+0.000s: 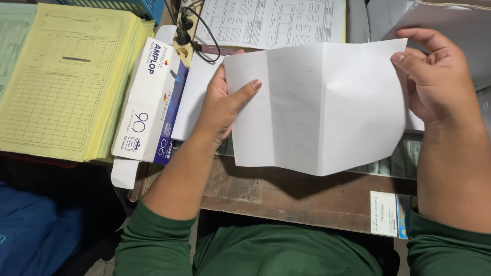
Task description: Folding printed documents and inserting them into envelopes
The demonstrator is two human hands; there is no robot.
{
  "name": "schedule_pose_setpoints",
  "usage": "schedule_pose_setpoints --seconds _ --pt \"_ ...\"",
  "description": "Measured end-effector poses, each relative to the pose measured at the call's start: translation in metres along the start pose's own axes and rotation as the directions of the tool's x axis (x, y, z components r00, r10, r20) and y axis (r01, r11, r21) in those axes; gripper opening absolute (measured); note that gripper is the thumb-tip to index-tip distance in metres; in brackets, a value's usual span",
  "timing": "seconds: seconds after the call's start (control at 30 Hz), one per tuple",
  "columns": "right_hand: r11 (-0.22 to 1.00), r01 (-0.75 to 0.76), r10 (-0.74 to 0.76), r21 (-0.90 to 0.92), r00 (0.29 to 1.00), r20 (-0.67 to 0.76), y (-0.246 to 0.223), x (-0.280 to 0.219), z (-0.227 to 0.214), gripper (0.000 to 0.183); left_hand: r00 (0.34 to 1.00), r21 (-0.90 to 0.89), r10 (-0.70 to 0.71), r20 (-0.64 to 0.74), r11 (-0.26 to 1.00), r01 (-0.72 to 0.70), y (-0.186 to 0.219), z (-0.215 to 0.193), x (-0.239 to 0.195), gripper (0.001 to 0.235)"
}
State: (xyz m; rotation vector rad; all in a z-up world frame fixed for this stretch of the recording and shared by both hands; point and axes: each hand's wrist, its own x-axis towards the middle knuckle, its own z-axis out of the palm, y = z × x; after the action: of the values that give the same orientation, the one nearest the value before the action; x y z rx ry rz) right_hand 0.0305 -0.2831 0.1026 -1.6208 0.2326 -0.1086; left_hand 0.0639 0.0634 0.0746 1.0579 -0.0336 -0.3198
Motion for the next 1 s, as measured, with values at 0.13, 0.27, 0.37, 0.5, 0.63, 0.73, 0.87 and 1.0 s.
schedule_pose_setpoints --seconds 0.13,0.27,0.37,0.5,0.63,0.73,0.87,1.0 --pt "0.991 -0.049 0.054 -0.122 0.998 0.043 -0.002 0.000 -0.007 0.052 0.990 0.319 0.112 -0.086 0.945 -0.079 0.019 -0.003 -0.004 0.076" --pt "0.904 -0.010 0.061 -0.427 0.992 0.107 -0.014 -0.007 -0.009 0.083 0.963 0.692 0.266 0.044 0.688 -0.221 0.034 -0.008 -0.013 0.071" --pt "0.762 -0.116 0.234 -0.637 0.967 0.104 -0.027 -0.011 -0.002 0.091 0.994 0.838 0.107 0.021 0.540 -0.076 0.045 -0.007 -0.016 0.088" --pt "0.494 -0.182 0.397 -0.850 0.917 0.034 -0.045 -0.019 0.019 0.090 0.993 0.873 -0.102 -0.052 0.479 0.095 0.053 0.005 -0.021 0.099" --pt "0.395 -0.144 0.472 -0.907 0.879 0.066 -0.046 -0.023 0.037 0.095 0.986 0.983 -0.139 -0.092 0.144 0.113 0.035 0.001 -0.021 0.092" --pt "0.365 -0.169 0.521 -0.916 0.852 0.050 -0.043 -0.024 0.045 0.095 0.996 0.996 0.036 0.085 0.035 -0.086 0.016 -0.006 -0.023 0.090" --pt "0.359 -0.168 0.500 -0.918 0.865 0.038 -0.045 -0.028 0.055 0.091 0.913 0.915 -0.054 0.404 0.001 -0.404 0.006 0.012 -0.030 0.090" --pt "0.410 -0.122 0.445 -0.904 0.892 0.082 -0.050 -0.037 0.066 0.074 0.780 0.834 -0.297 0.551 0.179 -0.522 -0.038 0.000 -0.028 0.088"
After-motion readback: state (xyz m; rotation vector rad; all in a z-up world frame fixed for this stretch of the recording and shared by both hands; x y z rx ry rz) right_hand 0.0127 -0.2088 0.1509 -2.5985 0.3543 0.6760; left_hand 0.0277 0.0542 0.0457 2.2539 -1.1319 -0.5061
